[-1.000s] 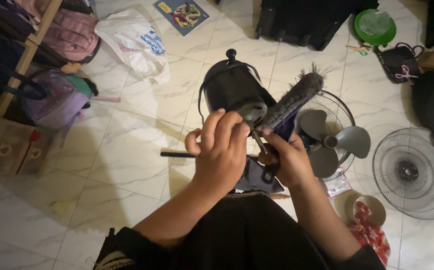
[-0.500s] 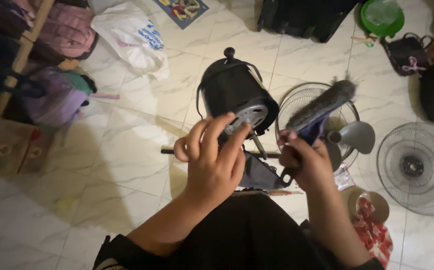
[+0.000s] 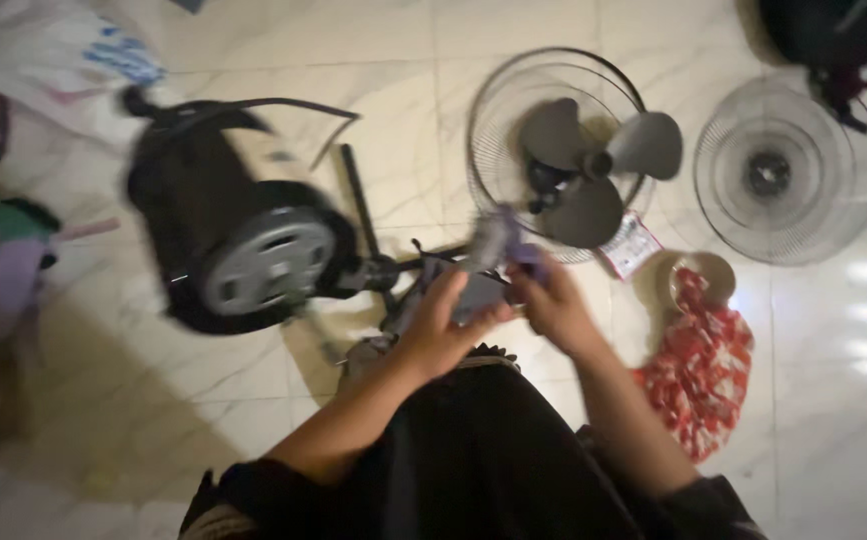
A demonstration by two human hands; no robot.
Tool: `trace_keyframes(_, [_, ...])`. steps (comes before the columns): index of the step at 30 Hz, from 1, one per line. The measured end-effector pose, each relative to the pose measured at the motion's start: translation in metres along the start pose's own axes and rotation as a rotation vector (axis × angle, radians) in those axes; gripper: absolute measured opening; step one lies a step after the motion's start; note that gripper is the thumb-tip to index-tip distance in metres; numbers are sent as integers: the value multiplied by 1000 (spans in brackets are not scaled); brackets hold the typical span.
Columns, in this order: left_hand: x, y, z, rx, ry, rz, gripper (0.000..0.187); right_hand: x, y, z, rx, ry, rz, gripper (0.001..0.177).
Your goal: The person cleans the fan motor housing with a brush, then uses a screwdriver to loosen and remove screws from the motor assembly. The person continues to unscrew components and manipulate the motor parts.
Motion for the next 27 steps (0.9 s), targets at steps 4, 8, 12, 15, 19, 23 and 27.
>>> trace_keyframes(4, [79,-49,32,-125,270,-324,45,-21,-23,8,93,319,-71,53])
trace_keyframes(8, [127,-65,45,-200,220,-444,39,-69,-10,26,208,375,-10,47])
trace_keyframes(12, [175,-68,60,-289,240,-479,35,-158,38,68,241,122,239,50])
trace_keyframes(15, [209,-71,61,-338,320,-456,33,-231,74,104,-144,-60,561,50])
trace_keyframes(19, [230,-70,66,-365,160,-350,30,-309,89,91,-348,-562,143,56])
trace_keyframes(23, [258,-70,63,-373,122,-281,37,-311,82,79,-395,-751,92,53])
trace_keyframes(27, [293,-64,52,-367,178,-148,51,-284,71,93,-438,-778,32,54])
Point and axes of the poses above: each hand's wrist, its own z-axis towards the middle knuckle, its own y-axis out of the back of the hand, x = y × z, the point moved 9 cm from there along z, towards the middle knuckle, and after that the axes turned 1 degree about -z, right-handed, at the moved point
